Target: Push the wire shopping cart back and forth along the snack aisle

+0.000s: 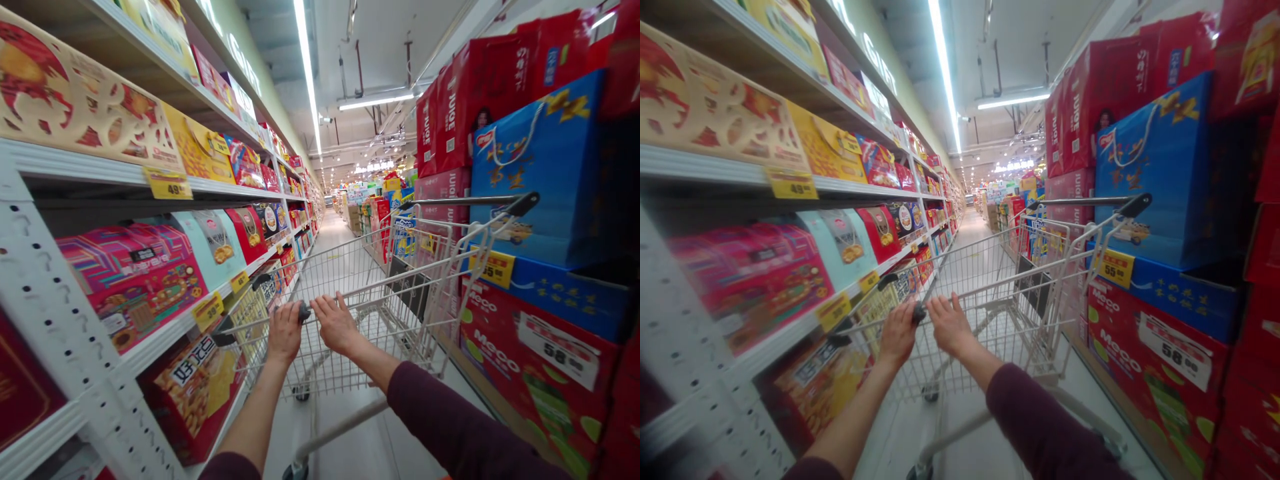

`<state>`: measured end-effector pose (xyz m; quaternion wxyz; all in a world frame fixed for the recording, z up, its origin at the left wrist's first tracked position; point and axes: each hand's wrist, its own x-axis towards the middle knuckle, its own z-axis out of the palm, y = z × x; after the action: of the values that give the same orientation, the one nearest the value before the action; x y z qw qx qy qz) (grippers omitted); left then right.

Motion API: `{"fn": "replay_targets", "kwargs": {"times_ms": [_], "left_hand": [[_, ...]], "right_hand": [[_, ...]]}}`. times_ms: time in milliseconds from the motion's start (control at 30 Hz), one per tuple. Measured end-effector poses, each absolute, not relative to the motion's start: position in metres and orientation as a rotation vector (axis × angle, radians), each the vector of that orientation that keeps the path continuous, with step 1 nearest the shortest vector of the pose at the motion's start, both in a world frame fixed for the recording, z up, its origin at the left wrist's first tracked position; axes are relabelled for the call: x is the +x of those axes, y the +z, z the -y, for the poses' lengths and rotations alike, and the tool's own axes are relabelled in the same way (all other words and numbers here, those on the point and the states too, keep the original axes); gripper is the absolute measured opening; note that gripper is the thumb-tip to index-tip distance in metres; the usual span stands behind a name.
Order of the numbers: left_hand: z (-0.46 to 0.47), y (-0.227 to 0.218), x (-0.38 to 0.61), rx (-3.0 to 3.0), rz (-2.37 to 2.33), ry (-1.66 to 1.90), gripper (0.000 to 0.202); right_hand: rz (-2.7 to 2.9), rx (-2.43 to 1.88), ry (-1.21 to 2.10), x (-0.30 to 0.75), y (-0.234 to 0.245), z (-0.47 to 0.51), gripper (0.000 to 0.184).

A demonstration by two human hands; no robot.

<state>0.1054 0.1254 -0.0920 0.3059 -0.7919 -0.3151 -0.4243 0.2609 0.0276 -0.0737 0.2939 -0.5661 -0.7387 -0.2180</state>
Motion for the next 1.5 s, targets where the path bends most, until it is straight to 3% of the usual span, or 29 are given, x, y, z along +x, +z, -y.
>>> {"fn": "replay_targets", "kwargs": {"times_ms": [367,1500], "left_hand": [[-0.124,-0.099,0.083,-2.075,1.104,-1.152,0.033],[-0.168,-0.096,-0.021,-2.063,1.13,-1.178,0.033]], "right_hand": [[1.96,-1.579,-0.52,0.247,-0.07,-0.022,0.056],[2.196,-1.457,-0.486,0.194,-0.065,-0.045,0.056]]}}
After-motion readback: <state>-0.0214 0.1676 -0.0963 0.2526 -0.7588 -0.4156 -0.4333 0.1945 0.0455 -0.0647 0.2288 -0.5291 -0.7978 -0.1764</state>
